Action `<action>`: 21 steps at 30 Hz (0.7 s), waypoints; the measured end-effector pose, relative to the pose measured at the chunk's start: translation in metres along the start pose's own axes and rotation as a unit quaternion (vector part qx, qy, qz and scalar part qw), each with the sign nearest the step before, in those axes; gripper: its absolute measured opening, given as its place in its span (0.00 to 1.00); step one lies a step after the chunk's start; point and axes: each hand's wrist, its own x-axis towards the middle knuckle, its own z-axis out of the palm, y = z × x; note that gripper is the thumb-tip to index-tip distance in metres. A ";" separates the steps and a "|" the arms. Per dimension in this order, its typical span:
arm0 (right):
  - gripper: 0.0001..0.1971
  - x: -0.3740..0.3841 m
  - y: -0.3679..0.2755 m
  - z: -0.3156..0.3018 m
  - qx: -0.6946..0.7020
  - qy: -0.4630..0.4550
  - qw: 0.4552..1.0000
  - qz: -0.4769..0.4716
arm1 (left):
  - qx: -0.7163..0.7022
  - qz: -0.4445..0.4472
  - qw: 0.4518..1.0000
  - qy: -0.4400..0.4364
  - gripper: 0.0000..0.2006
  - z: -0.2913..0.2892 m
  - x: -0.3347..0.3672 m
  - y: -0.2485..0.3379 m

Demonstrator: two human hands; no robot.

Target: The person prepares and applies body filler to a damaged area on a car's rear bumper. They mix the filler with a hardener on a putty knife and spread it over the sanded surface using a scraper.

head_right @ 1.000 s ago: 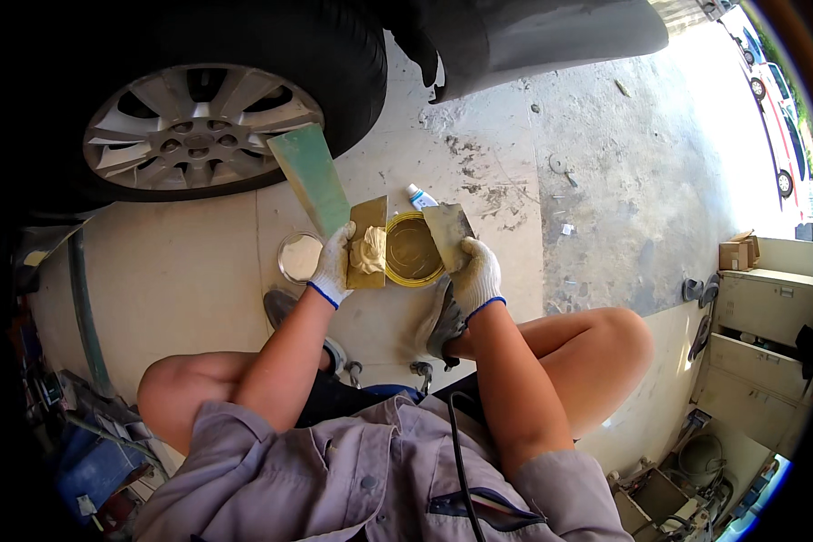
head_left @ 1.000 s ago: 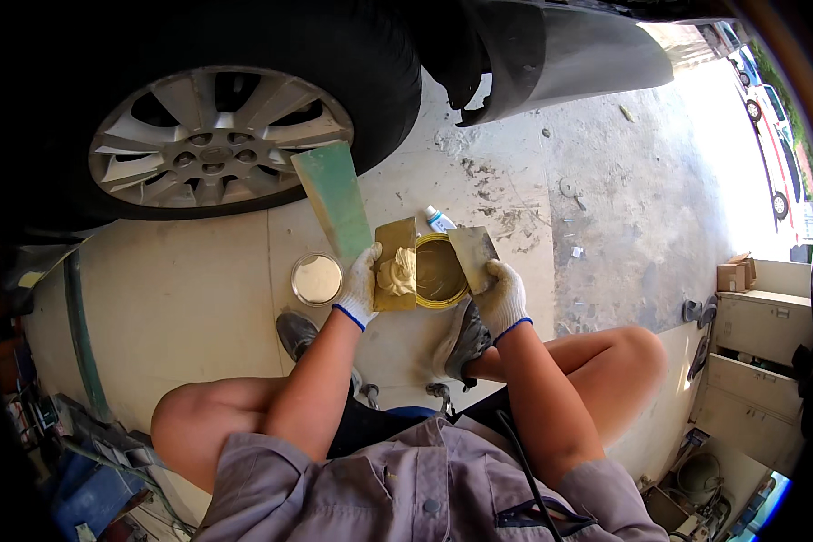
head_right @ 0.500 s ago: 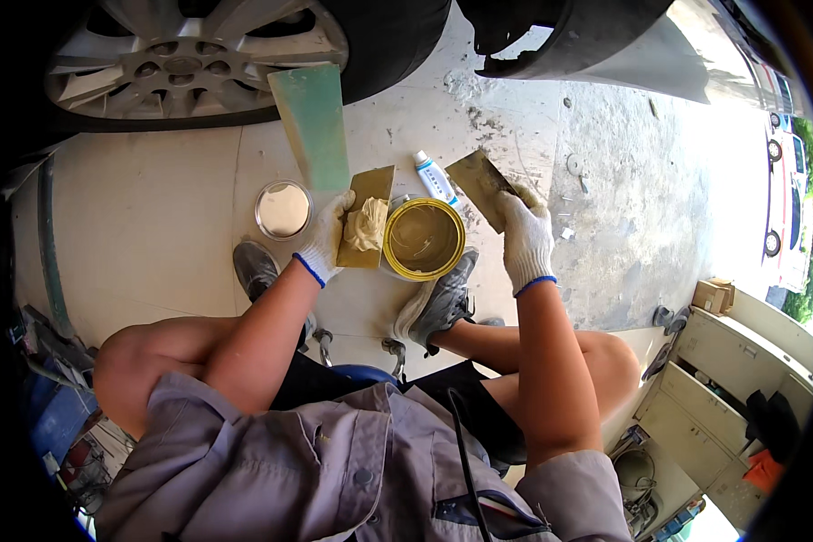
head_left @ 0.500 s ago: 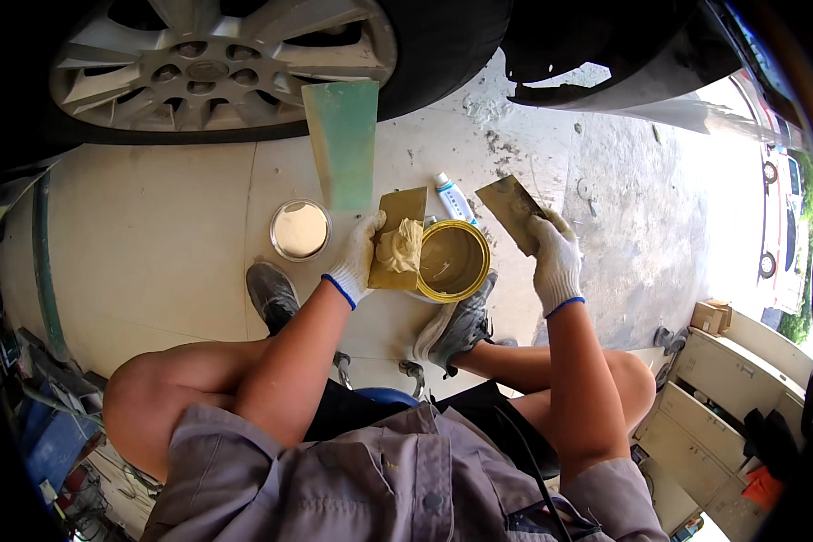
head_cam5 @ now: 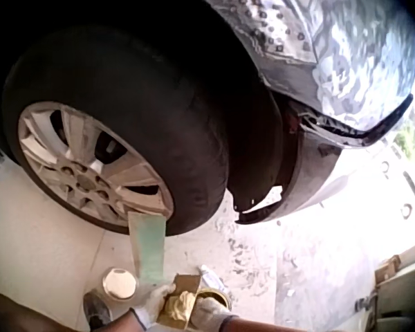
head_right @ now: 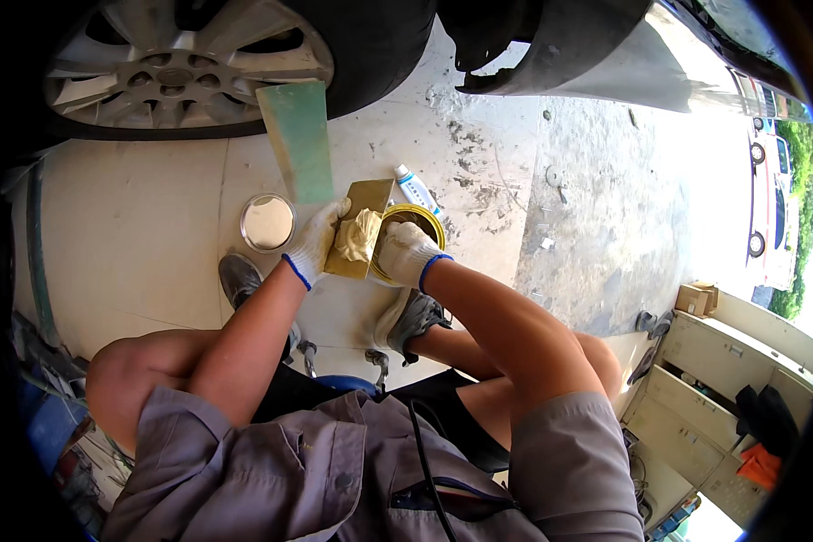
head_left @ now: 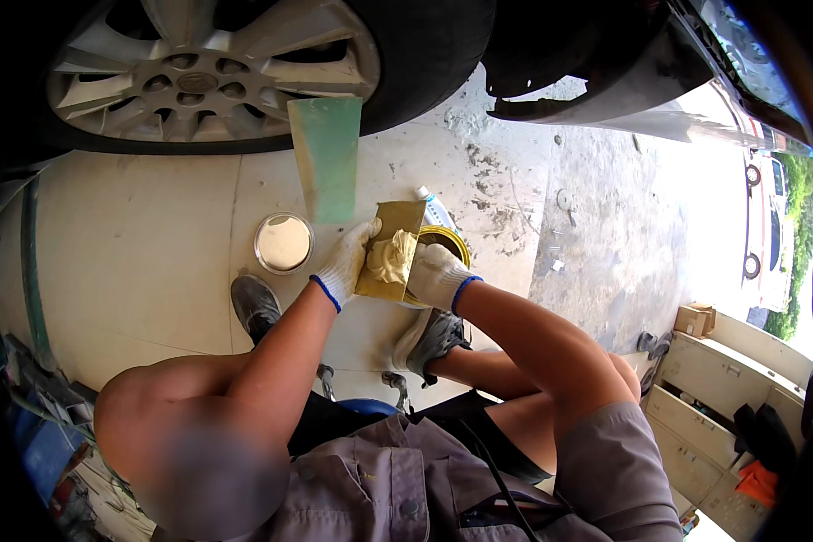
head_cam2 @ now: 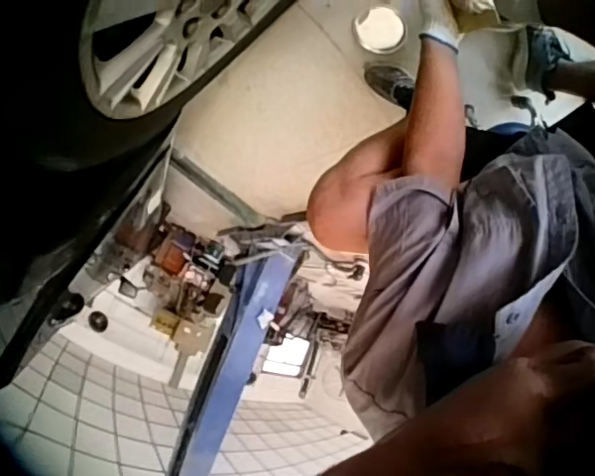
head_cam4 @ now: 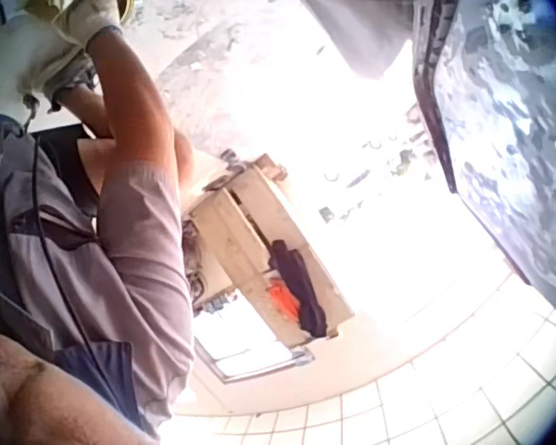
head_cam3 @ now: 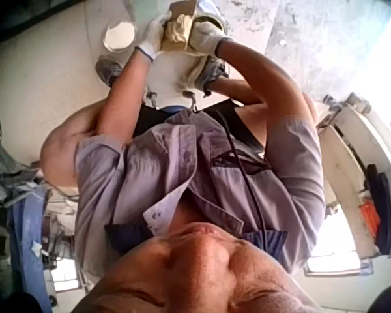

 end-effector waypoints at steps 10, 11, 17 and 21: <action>0.21 0.064 0.043 0.056 0.186 0.179 0.964 0.062 | 0.112 -0.040 0.993 0.021 0.22 0.026 -0.001 -0.004; 0.21 0.066 0.046 0.056 0.194 0.182 0.962 0.065 | 0.110 -0.041 0.993 0.025 0.22 0.026 -0.001 -0.003; 0.21 0.079 0.063 0.055 0.226 0.202 0.950 0.076 | 0.097 -0.045 0.994 0.028 0.23 0.029 0.001 -0.004; 0.21 0.087 0.065 0.064 0.247 0.190 0.948 0.064 | 0.116 -0.035 0.992 0.039 0.23 0.033 0.002 -0.002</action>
